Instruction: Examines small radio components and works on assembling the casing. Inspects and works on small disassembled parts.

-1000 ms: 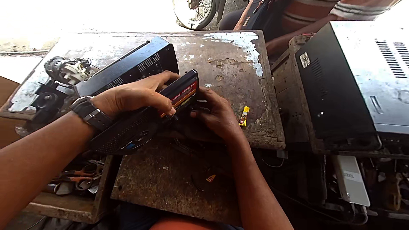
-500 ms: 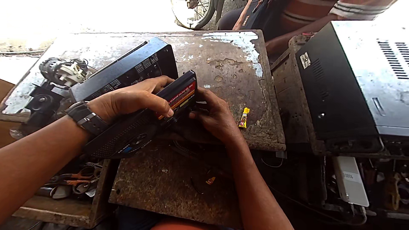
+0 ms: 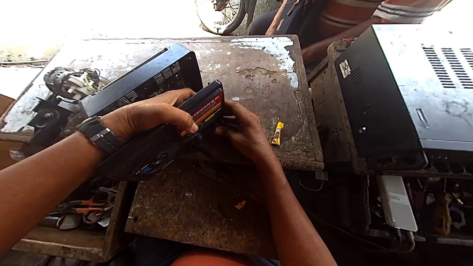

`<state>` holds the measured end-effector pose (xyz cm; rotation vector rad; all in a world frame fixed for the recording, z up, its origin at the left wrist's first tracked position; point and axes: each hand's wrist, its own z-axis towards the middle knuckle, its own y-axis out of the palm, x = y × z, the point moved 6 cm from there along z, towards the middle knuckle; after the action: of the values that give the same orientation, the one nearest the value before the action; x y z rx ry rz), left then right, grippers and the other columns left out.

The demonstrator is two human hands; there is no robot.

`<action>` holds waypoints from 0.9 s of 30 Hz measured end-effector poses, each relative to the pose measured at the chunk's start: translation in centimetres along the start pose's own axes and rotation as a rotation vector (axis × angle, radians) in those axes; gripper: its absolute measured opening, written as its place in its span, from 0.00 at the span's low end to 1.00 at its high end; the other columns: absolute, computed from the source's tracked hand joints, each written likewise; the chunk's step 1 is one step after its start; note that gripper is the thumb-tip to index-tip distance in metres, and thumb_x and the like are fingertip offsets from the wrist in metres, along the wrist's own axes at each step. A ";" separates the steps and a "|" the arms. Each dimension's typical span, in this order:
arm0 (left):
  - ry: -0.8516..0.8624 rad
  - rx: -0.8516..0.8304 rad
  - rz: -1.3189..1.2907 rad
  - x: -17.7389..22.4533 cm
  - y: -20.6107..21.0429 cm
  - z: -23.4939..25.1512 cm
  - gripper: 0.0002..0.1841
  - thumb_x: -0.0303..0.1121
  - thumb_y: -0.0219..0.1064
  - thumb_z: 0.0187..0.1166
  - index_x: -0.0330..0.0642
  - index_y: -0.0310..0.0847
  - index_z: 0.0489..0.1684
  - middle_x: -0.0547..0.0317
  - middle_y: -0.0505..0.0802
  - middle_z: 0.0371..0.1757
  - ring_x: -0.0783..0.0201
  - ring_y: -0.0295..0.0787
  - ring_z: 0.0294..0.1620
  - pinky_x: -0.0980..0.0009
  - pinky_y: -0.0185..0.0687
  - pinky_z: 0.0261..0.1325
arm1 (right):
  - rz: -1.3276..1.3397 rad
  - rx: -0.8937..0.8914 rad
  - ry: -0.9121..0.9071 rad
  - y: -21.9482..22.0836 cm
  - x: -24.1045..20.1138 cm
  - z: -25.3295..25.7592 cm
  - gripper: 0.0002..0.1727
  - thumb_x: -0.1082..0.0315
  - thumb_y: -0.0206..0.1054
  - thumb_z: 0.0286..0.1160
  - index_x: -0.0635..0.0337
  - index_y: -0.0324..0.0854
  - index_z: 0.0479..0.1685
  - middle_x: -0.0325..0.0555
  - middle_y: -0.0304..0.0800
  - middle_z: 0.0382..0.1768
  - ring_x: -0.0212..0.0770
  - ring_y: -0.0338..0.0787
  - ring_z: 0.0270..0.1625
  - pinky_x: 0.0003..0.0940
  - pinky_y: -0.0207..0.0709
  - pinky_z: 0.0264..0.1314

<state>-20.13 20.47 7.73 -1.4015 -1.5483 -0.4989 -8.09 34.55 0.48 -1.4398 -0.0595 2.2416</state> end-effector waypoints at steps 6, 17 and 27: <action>0.001 -0.005 0.039 0.8 0.4 -0.2 0.39 0.27 0.70 0.50 0.47 0.69 0.74 0.54 0.94 0.43 0.64 0.93 0.35 0.69 0.91 0.33 | -0.140 0.053 0.037 -0.2 -0.4 -0.4 0.41 0.74 0.79 0.67 0.56 0.67 0.85 0.50 0.78 0.76 0.41 0.88 0.67 0.37 0.89 0.61; 0.004 -0.038 0.174 1.0 0.3 0.1 0.28 0.30 0.72 0.50 0.45 0.81 0.59 0.54 0.95 0.41 0.63 0.93 0.35 0.67 0.90 0.33 | -0.683 0.176 0.079 1.5 -1.5 -1.0 0.17 0.52 0.74 0.71 0.58 0.84 0.36 0.46 0.83 0.36 0.47 0.86 0.44 0.44 0.81 0.42; 0.019 -0.058 0.137 0.8 0.0 0.3 0.26 0.29 0.70 0.52 0.44 0.81 0.57 0.53 0.94 0.40 0.64 0.93 0.34 0.68 0.89 0.32 | -0.693 0.127 0.106 1.8 -0.9 -1.1 0.22 0.49 0.60 0.84 0.56 0.84 0.29 0.44 0.82 0.33 0.46 0.86 0.42 0.44 0.79 0.39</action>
<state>-20.16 21.12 8.29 -1.5309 -1.4211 -0.4754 -7.50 32.37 0.28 -1.2222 -0.3232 1.5745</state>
